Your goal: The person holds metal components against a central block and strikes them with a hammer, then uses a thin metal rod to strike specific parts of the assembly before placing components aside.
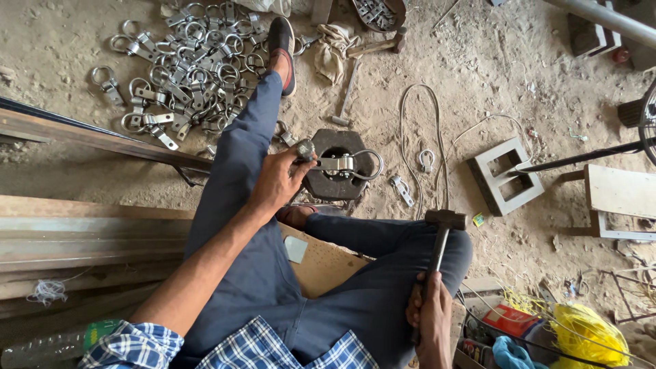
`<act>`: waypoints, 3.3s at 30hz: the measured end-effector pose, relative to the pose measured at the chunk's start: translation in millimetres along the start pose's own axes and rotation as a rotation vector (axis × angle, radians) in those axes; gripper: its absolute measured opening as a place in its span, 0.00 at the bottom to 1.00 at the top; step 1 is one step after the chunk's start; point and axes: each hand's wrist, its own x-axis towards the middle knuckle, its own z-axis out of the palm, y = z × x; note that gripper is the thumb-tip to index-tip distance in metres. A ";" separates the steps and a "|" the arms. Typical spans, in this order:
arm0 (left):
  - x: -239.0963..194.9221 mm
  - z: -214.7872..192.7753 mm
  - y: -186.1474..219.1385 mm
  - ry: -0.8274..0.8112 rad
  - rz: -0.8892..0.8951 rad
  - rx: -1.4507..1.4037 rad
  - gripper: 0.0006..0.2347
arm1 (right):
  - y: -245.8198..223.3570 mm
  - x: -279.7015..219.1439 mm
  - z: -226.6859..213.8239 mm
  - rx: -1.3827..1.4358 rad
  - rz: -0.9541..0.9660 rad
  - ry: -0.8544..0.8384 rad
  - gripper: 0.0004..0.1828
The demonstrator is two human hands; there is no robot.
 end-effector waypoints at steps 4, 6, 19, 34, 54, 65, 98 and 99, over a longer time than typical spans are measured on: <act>0.0 1.4 -0.1 -0.026 -0.035 0.024 0.08 | -3.7 -12.2 5.9 -0.108 -0.025 0.052 0.24; 3.2 2.5 -1.2 -0.031 -0.070 0.034 0.08 | -2.5 -10.4 6.1 -0.091 -0.046 0.044 0.24; -1.9 -9.5 7.6 -0.088 0.011 0.216 0.03 | 1.0 -14.7 20.0 -0.012 -0.004 0.050 0.23; -3.9 7.3 -14.3 -0.029 0.018 0.174 0.10 | -0.2 -36.1 36.1 -0.494 -0.448 0.170 0.14; 2.9 4.8 -5.3 0.001 0.025 0.103 0.09 | -60.3 -26.6 138.4 -0.674 -1.191 -0.133 0.07; -9.0 10.9 -12.6 0.006 -0.024 0.089 0.09 | 0.4 -42.0 93.3 -0.579 -0.631 -0.146 0.18; -39.1 -13.5 -17.4 0.254 -0.319 -0.202 0.11 | 10.0 -15.1 109.1 -0.402 -0.038 -0.122 0.25; -39.8 -11.9 -17.9 0.243 -0.340 -0.204 0.11 | 11.3 -15.4 108.3 -0.406 -0.042 -0.124 0.25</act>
